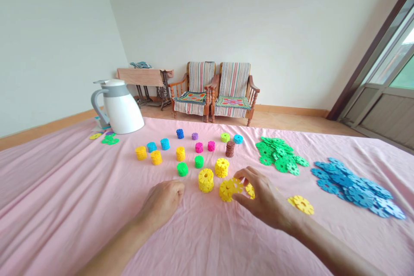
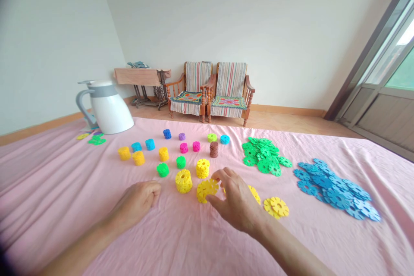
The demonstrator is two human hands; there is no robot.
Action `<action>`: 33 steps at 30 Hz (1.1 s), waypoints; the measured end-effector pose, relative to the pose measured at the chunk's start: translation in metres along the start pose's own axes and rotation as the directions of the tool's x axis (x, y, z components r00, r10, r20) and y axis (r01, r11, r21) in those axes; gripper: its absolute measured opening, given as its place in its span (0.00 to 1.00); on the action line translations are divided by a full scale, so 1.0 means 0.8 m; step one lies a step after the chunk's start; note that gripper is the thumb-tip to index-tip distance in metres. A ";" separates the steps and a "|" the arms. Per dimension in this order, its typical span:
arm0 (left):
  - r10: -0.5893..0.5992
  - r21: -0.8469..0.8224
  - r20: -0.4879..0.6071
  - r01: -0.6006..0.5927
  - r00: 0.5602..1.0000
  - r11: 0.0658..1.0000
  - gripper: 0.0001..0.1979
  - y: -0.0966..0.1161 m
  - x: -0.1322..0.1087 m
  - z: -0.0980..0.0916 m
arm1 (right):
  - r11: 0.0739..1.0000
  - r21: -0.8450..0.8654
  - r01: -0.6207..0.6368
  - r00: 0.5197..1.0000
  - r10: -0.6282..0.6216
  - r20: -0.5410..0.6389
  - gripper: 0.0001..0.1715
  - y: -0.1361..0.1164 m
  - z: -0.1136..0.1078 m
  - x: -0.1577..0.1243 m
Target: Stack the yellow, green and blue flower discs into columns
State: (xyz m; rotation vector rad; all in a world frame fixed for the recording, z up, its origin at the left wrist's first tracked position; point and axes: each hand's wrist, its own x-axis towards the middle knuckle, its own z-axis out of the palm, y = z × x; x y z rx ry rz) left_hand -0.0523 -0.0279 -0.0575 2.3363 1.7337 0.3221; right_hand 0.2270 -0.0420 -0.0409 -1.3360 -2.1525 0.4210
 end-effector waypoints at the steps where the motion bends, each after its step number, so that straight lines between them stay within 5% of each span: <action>1: 0.001 -0.003 0.001 -0.001 1.000 1.000 0.13 0.000 0.000 0.000 | 1.000 0.018 -0.017 1.000 0.017 -0.003 0.12 -0.003 0.004 0.003; 7: 0.009 -0.021 -0.002 -0.009 1.000 1.000 0.14 -0.001 -0.002 0.001 | 0.994 0.035 -0.106 0.994 0.106 0.013 0.11 -0.016 0.014 0.010; 16: 0.005 -0.024 -0.003 -0.005 1.000 1.000 0.13 0.000 -0.002 0.000 | 0.997 -0.002 -0.080 0.997 0.080 0.016 0.12 -0.010 0.023 0.008; 23: 0.002 -0.022 0.000 -0.002 1.000 1.000 0.13 0.000 -0.001 0.001 | 0.997 -0.026 -0.078 0.995 0.076 -0.064 0.08 0.015 -0.012 0.004; 28: -0.005 -0.021 -0.001 0.005 1.000 1.000 0.13 0.002 -0.001 -0.001 | 0.978 -0.173 -0.115 0.985 0.135 0.108 0.07 0.055 -0.050 -0.010; 33: -0.009 -0.016 -0.006 0.009 1.000 1.000 0.13 0.000 -0.001 0.001 | 0.960 -0.257 -0.112 0.961 0.170 0.217 0.15 0.067 -0.057 -0.021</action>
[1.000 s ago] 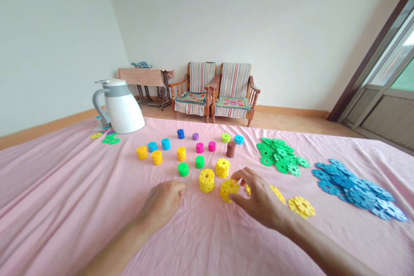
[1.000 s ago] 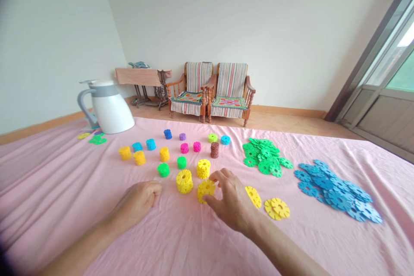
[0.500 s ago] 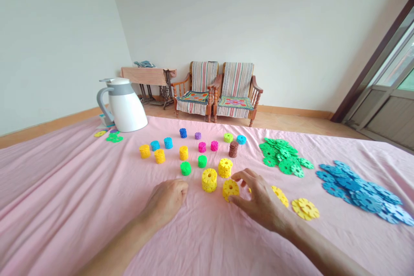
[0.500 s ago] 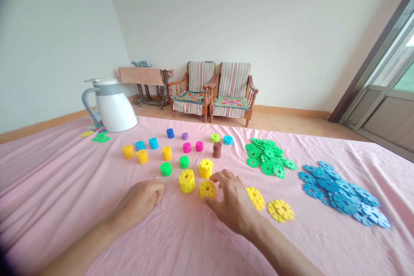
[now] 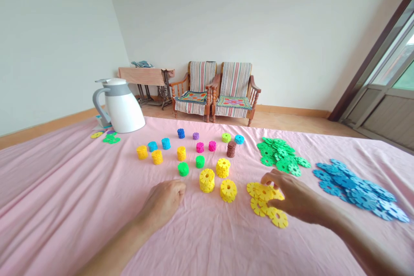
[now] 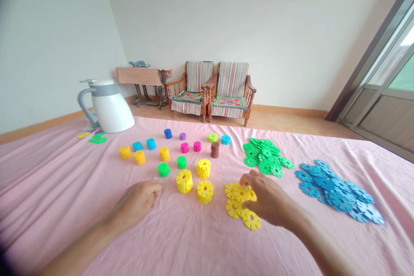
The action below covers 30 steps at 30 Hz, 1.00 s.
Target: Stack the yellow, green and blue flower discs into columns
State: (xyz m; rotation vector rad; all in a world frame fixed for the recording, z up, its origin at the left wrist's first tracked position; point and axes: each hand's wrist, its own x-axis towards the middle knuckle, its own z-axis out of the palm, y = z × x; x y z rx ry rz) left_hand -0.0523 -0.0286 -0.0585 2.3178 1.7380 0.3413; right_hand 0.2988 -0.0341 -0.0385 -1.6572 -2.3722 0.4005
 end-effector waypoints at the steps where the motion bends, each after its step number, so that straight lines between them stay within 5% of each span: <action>1: 0.001 0.001 -0.001 -0.001 1.000 1.000 0.13 -0.001 0.000 0.001 | 1.000 -0.008 0.003 1.000 -0.003 0.005 0.16 0.000 0.002 0.000; 12: 0.000 0.010 0.004 0.000 1.000 1.000 0.13 0.000 0.001 -0.001 | 0.999 -0.023 0.043 0.999 -0.043 -0.019 0.13 -0.011 0.005 0.005; 19: 0.010 0.012 0.002 -0.010 1.000 1.000 0.13 -0.003 0.000 0.001 | 0.972 0.184 0.143 0.965 -0.096 -0.243 0.11 -0.063 0.024 0.020; 24: 0.020 0.016 0.003 -0.020 1.000 1.000 0.13 -0.004 0.000 0.000 | 0.947 0.260 0.189 0.955 -0.115 -0.275 0.13 -0.096 0.041 0.028; 30: 0.018 0.006 0.016 -0.018 1.000 1.000 0.14 0.001 -0.001 -0.004 | 0.958 0.229 0.174 0.951 -0.103 -0.292 0.13 -0.097 0.048 0.033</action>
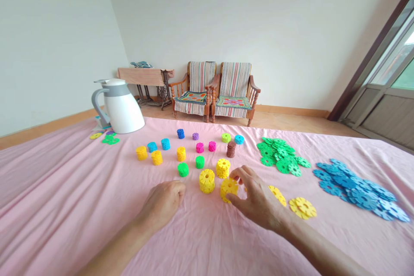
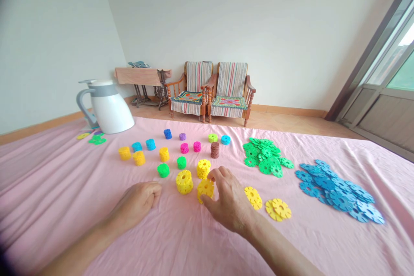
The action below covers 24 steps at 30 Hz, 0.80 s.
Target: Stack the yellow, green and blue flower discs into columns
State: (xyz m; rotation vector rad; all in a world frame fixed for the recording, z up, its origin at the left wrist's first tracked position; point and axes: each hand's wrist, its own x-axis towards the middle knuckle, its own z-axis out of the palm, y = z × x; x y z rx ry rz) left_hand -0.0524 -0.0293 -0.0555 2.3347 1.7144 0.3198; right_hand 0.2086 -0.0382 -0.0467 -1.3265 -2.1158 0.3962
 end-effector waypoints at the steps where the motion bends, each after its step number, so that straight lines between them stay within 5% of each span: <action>1: -0.002 0.000 0.003 0.002 1.000 1.000 0.14 0.001 0.000 -0.001 | 1.000 -0.001 -0.003 1.000 0.003 0.001 0.12 0.001 0.000 0.000; 11: 0.005 -0.014 -0.003 -0.005 1.000 1.000 0.13 -0.002 0.000 0.002 | 1.000 -0.005 -0.024 1.000 0.024 -0.016 0.12 0.001 -0.006 0.000; 16: 0.007 0.005 -0.008 -0.007 1.000 1.000 0.13 -0.003 0.000 0.003 | 0.994 -0.074 -0.083 0.995 0.078 -0.069 0.04 0.031 -0.033 0.004; 24: 0.000 0.004 -0.007 0.000 1.000 1.000 0.14 -0.003 0.001 0.003 | 0.958 -0.277 -0.078 0.976 0.130 0.173 0.12 0.054 -0.060 -0.011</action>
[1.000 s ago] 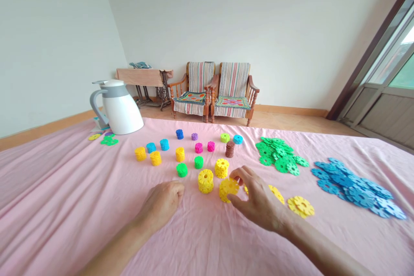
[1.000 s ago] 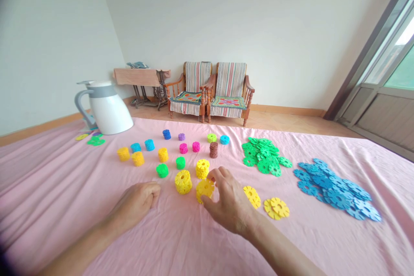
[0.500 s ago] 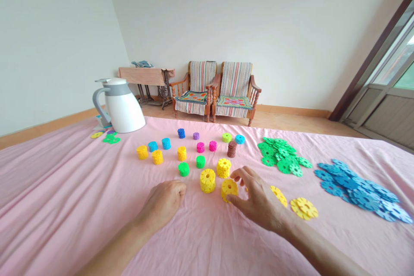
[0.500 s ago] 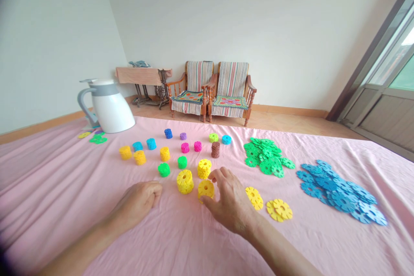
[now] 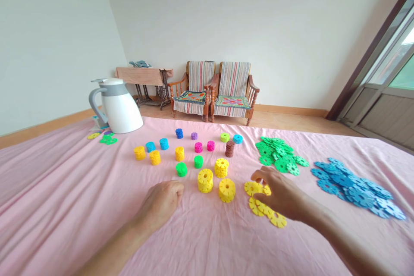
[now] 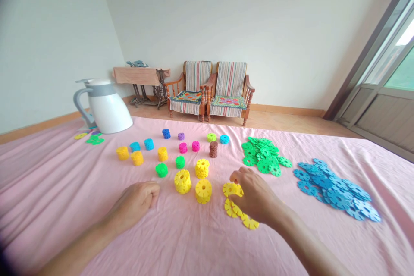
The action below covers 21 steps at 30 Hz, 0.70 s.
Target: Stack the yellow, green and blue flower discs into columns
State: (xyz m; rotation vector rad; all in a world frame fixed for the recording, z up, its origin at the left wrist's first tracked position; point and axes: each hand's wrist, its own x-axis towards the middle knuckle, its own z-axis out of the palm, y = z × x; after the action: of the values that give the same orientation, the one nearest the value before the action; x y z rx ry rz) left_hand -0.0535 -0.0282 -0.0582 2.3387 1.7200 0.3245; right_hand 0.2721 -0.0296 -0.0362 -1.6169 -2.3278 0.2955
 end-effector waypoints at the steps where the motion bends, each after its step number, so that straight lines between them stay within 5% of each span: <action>1: -0.001 0.000 0.000 0.001 1.000 1.000 0.14 0.001 0.000 0.000 | 1.000 -0.027 0.010 1.000 -0.009 0.006 0.13 -0.002 0.001 -0.001; 21: -0.013 -0.008 0.007 0.013 1.000 1.000 0.14 0.001 0.000 -0.001 | 0.952 -0.282 0.116 0.992 -0.125 -0.016 0.08 -0.029 0.017 -0.001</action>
State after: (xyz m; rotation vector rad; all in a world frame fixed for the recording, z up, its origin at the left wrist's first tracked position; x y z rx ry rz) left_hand -0.0531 -0.0287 -0.0574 2.3196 1.7261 0.3196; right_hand 0.2473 -0.0384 -0.0417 -1.5746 -2.5204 -0.0936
